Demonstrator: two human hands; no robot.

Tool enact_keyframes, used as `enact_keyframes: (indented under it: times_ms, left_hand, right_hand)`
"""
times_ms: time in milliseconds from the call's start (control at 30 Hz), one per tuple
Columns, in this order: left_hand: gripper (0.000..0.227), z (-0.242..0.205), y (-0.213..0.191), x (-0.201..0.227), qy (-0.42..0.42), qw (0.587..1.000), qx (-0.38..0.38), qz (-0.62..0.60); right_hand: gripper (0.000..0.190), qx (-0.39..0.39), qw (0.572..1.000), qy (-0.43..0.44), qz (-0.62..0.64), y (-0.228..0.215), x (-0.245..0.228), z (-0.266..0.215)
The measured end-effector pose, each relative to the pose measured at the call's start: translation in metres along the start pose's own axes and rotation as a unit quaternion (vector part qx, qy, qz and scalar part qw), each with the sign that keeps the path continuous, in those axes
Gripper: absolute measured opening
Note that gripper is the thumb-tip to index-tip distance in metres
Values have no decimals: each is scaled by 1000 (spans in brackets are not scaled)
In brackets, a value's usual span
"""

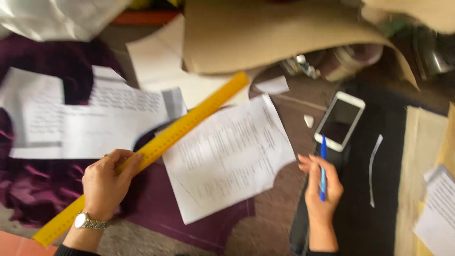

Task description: The person uses a blue pen to trace curved lines on a paper pattern placed on a table. They also use a yellow ruler to draw straight lines and adjust the paper's position during the process.

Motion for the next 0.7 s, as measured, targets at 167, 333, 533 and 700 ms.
enact_keyframes:
  times_ms: [167, 333, 533, 700]
  left_hand:
    - [57, 46, -39, -22, -59, 994, 41, 79]
    - [58, 78, -42, -21, 15, 991, 5, 135]
    - [54, 106, -16, -33, 170, 951, 207, 153]
    - [34, 84, 20, 67, 289, 950, 117, 9]
  right_hand:
    - [18, 3, 1000, 18, -21, -1, 2, -1]
    - [19, 1, 998, 45, -33, -2, 3, -1]
    - [16, -1, 999, 12, -34, -1, 4, 0]
    - [16, -15, 999, -15, -37, 0, 7, 2]
Point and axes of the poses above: each hand's wrist, its own z-axis towards the middle knuckle, its own y-axis out of the palm, x = y × z, the point moved 4 cm from there along z, towards the middle knuckle, and after that the axes turned 4 degrees about -y, right-handed, at the moved point
